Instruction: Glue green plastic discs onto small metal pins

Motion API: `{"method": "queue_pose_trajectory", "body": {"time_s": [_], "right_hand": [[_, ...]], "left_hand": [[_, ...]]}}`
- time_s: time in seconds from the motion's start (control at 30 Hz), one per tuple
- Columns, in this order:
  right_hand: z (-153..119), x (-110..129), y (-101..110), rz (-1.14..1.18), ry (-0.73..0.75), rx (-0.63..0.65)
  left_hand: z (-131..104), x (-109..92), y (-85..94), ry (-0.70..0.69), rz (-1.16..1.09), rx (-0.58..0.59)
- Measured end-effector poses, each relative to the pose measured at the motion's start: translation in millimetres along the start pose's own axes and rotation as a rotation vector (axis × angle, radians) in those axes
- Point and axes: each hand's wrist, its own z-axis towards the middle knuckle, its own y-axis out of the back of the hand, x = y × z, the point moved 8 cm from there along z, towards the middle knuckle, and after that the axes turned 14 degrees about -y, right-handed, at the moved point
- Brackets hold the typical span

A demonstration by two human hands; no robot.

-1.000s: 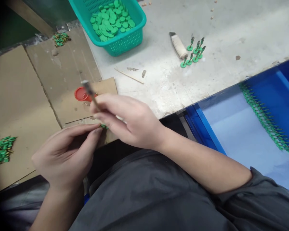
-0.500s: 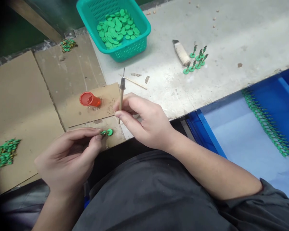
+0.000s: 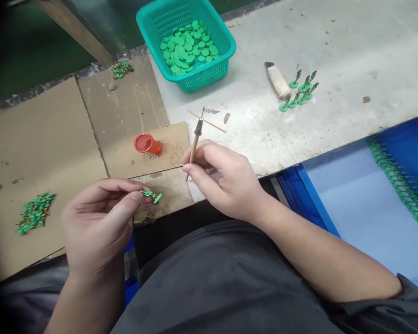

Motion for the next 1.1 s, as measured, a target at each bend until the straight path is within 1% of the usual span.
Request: {"method": "queue_pose_trajectory", "body": {"time_s": [0.07,0.17,0.23,0.33,0.43,0.53,0.67,0.73,0.87,1.03,1.1], "right_hand": [[0.0,0.5,-0.4,-0.013,0.005,0.000],[-0.5,2.4,-2.1,-0.032,0.030,0.026],[-1.3,4.1,-2.6,-0.033,0.050,0.045],[-2.0,6.0,-3.6,-0.051,0.060,0.065],[-2.3,11.4,-10.3,-0.114,0.109,0.100],[-2.3,17.2,-19.8,-0.154,0.179,0.140],[-1.1,13.8,-31.4,-0.205,0.175,0.220],[-1.0,11.1,-33.2,-0.222,0.175,0.240],[-2.0,13.1,-31.1,-0.169,0.249,0.250],[-0.5,11.7,-33.1,-0.123,0.217,0.298],[0.3,8.6,-34.5,-0.135,0.163,0.314]], "left_hand": [[-2.5,-2.5,-0.8,-0.045,0.036,0.018],[-9.4,-10.8,-4.0,-0.156,0.130,0.036],[-14.1,-18.8,-7.5,-0.266,0.210,0.047],[-19.6,-30.5,-16.2,-0.455,0.291,0.098],[-22.3,-34.4,-22.6,-0.569,0.318,0.157],[-23.6,-33.5,-24.4,-0.617,0.342,0.185],[-25.0,-32.2,-22.3,-0.642,0.347,0.173],[-25.2,-31.3,-21.4,-0.633,0.344,0.170],[-25.5,-31.3,-20.0,-0.629,0.350,0.151],[-24.9,-29.6,-20.7,-0.612,0.354,0.140],[-24.8,-29.6,-21.0,-0.613,0.351,0.136]]}}
